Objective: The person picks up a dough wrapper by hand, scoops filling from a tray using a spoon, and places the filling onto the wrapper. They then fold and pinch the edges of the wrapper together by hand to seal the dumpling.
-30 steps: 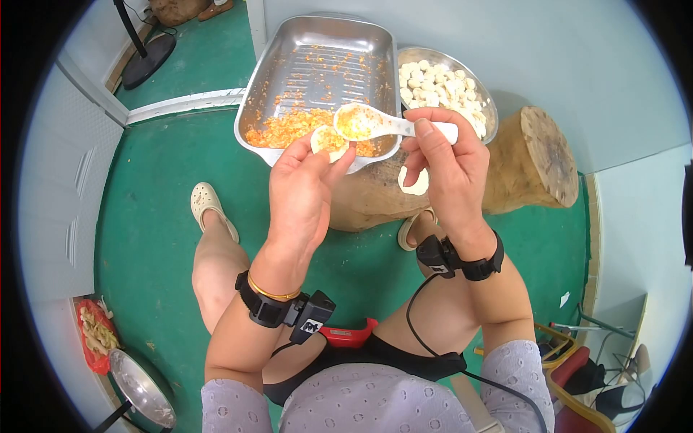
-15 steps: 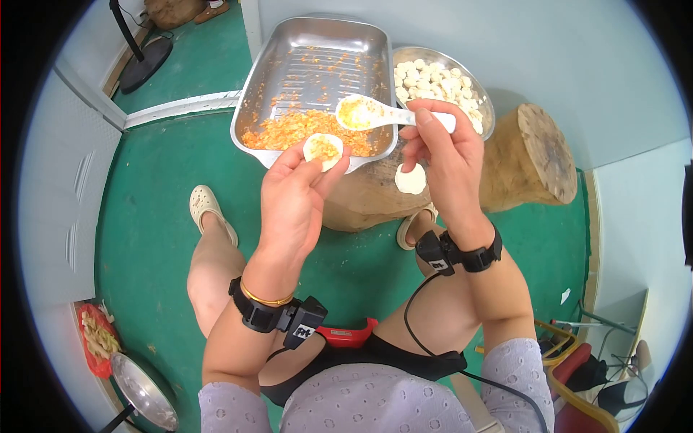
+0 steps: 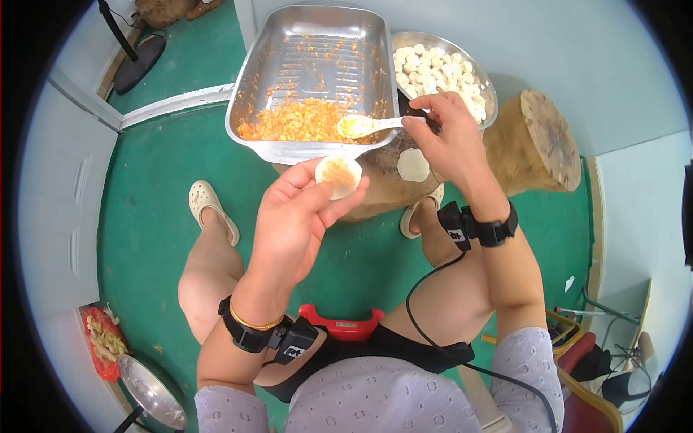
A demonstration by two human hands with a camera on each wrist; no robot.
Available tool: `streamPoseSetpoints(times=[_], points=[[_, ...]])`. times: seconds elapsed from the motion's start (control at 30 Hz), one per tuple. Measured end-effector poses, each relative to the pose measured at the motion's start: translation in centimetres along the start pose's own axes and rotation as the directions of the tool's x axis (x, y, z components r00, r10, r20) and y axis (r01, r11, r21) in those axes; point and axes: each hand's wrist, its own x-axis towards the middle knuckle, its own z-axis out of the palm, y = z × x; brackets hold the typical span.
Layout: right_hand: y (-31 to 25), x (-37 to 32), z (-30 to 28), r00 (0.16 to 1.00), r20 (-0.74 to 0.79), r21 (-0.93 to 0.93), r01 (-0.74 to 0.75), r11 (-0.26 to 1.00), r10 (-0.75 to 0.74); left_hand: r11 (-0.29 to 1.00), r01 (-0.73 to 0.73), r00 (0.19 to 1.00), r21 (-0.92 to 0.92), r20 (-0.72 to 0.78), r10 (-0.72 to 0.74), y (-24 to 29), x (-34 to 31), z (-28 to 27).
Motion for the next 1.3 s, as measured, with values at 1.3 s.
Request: streamPoseSetpoints(times=[1.3], points=[[-2.5, -3.5, 0.8, 0.869, 0.224, 0.483, 0.293, 0.825, -0.441, 0.994, 0.073, 0.993, -0.078, 0.102, -0.065, -0.4, -0.4, -0.3]])
